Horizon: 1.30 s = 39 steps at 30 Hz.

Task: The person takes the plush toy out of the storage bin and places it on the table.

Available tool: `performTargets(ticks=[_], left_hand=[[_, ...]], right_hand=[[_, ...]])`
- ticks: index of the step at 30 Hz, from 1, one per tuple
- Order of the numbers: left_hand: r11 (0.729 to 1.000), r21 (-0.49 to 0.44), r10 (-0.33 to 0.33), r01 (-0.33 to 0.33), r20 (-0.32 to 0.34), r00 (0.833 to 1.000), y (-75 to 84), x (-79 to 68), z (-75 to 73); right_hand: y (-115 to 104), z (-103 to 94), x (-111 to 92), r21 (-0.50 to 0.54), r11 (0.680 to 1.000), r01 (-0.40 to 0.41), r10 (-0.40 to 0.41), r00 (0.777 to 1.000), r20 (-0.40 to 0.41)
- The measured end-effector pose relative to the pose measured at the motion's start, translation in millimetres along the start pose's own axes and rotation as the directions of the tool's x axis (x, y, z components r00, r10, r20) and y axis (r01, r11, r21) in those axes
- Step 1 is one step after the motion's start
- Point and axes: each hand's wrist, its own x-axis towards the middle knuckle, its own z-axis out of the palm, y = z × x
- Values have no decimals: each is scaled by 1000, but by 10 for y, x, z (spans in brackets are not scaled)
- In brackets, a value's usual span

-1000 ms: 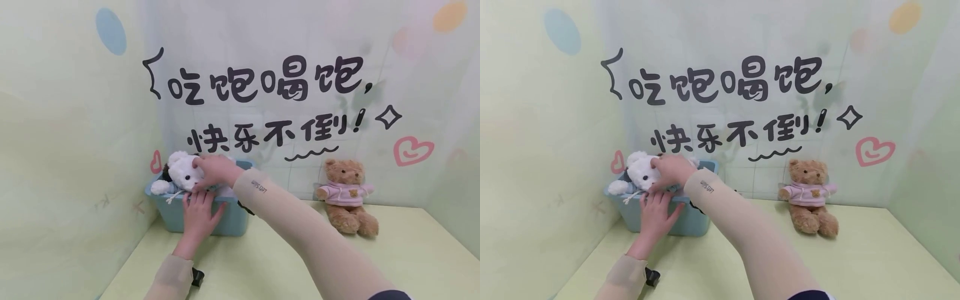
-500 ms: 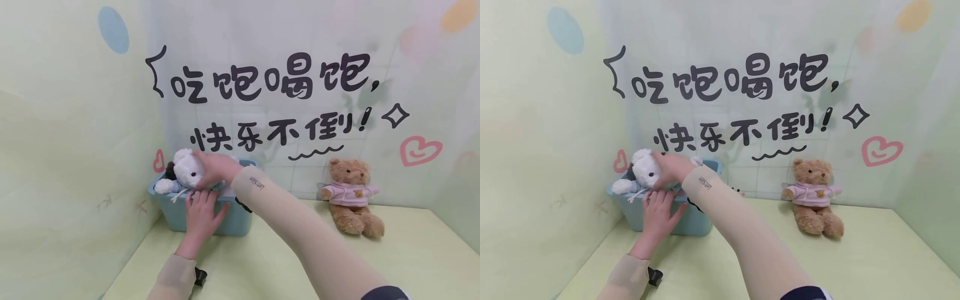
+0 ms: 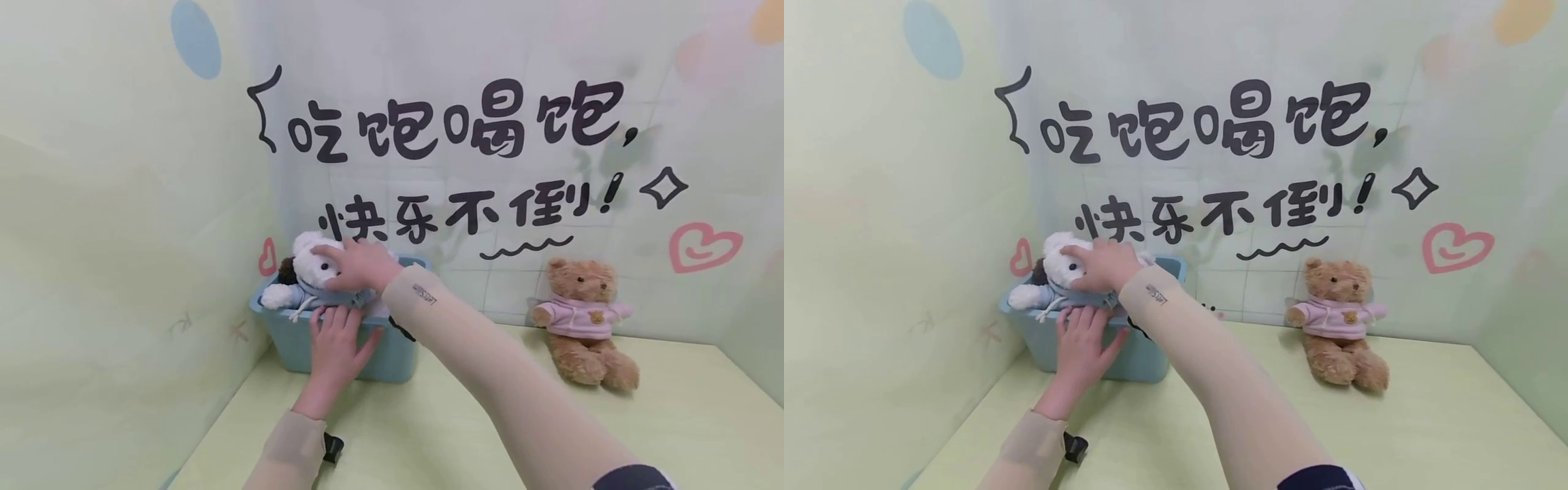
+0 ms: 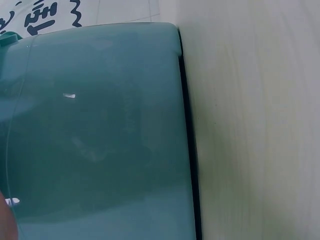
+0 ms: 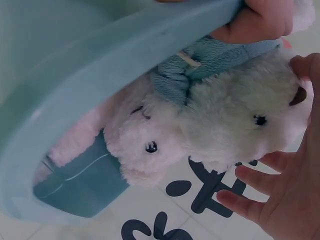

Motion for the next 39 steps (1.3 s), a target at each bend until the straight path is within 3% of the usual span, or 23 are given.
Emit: performTargets(ticks=[7,15,21,31,39], left_hand=[[1000,-7,7,-7,-11,1000,10,21,-12],[1000,-16,2,-2,-8,1000,5,20,-2],[1000,-4,8,-8,-23,1000,15,54,10],[1000,-24,-17,18,27,999,-8,20,-5],[999,-42,-26,27,30,999,4,18,-2]], right_hand=[[-74,-31,25,-58,998,-7,7,1000,-10],[-21,-61,12,61,996,68,-66,997,-32],[65,-87,-20,80,991,109,-102,991,-85],[249,-224,-4,60,994,91,-82,987,-140],[467,-385,-124,97,994,42,-25,985,-172]])
